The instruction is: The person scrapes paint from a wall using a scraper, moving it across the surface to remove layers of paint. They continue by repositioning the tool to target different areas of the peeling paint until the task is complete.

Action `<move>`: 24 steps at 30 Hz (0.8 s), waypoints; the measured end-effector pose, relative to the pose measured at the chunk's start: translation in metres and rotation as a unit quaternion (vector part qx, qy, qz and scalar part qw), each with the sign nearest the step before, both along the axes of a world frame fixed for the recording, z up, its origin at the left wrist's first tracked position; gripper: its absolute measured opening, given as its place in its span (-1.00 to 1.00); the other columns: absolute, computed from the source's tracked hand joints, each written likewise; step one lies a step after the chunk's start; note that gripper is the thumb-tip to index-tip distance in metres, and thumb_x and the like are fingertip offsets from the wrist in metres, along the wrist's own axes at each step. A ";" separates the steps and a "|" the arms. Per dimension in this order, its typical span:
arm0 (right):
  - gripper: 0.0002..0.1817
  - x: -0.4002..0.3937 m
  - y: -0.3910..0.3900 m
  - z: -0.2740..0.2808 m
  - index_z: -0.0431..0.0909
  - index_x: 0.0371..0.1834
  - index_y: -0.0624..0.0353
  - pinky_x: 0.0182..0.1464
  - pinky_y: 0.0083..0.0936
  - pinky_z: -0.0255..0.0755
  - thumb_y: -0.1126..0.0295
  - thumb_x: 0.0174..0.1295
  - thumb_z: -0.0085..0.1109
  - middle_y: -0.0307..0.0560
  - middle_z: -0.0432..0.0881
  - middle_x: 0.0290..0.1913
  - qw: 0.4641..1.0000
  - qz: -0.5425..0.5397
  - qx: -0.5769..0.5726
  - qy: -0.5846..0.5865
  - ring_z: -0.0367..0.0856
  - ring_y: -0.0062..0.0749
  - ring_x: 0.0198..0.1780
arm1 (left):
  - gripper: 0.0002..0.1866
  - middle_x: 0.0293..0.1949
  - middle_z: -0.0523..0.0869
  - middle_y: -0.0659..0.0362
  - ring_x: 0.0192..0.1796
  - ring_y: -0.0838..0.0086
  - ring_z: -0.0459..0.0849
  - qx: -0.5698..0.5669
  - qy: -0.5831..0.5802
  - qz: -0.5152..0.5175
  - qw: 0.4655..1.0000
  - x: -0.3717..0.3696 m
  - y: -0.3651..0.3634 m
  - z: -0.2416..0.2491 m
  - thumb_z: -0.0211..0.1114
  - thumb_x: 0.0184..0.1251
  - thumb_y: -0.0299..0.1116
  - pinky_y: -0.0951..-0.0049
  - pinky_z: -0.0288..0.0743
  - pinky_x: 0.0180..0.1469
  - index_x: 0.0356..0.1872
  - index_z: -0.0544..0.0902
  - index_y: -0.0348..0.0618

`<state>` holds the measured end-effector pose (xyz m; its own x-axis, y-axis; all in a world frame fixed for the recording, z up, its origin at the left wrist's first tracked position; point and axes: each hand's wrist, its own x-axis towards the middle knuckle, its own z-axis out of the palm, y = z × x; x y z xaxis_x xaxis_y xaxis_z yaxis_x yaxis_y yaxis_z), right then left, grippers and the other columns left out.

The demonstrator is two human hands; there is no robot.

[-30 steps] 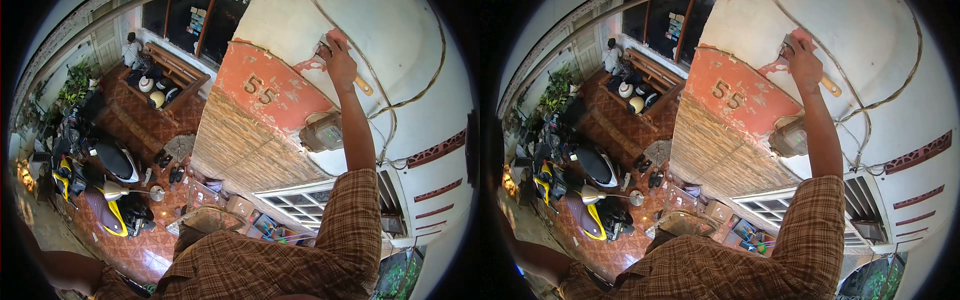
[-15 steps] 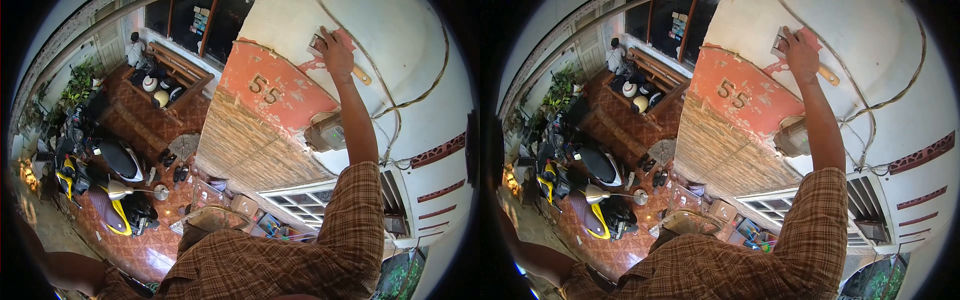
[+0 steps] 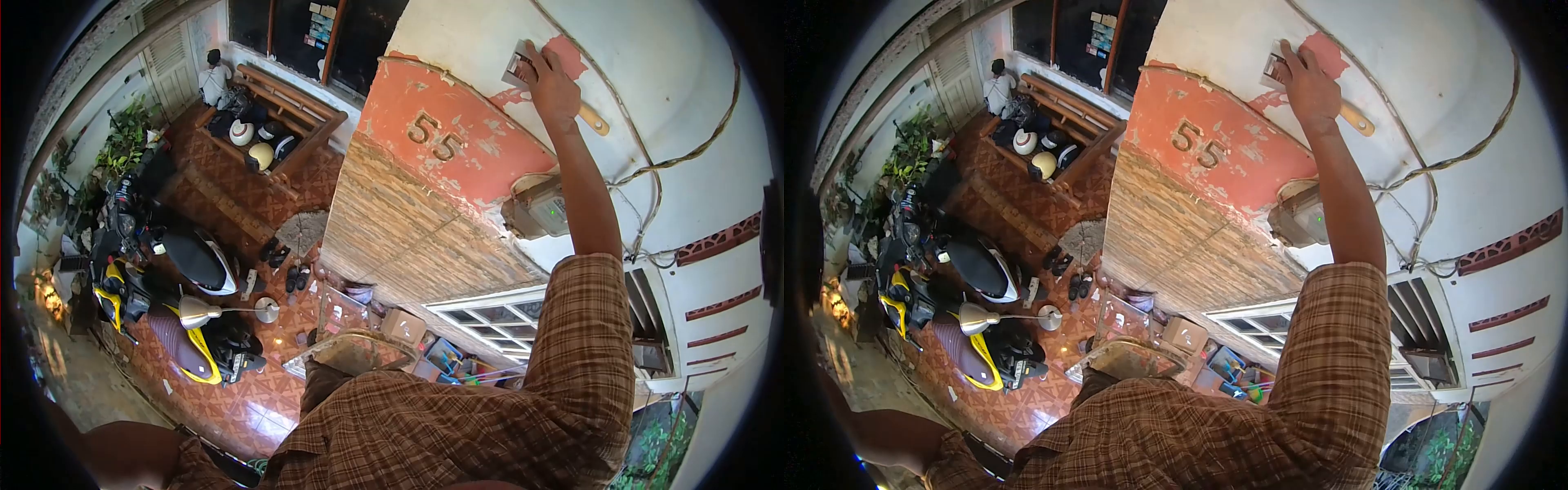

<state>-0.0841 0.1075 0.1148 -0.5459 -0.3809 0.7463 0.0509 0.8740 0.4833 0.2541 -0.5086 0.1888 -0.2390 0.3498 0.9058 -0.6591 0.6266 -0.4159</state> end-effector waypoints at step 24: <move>-0.56 0.014 -0.020 -0.006 0.51 0.31 -0.27 -0.40 -0.25 0.65 0.05 0.38 0.16 -0.28 0.63 0.01 0.998 -0.047 0.006 -0.030 0.75 -0.16 -0.31 | 0.04 0.60 0.06 -0.22 0.64 -0.10 -0.02 0.004 -0.007 0.001 1.000 0.004 -0.002 -0.002 -0.13 0.28 0.59 -0.36 -0.03 0.52 0.61 0.13 0.07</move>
<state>-0.0703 0.0876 0.1090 -0.6231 -0.3350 0.7068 0.1025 0.8609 0.4984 0.2582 -0.5101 0.1873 -0.2520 0.3417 0.9054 -0.6551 0.6284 -0.4195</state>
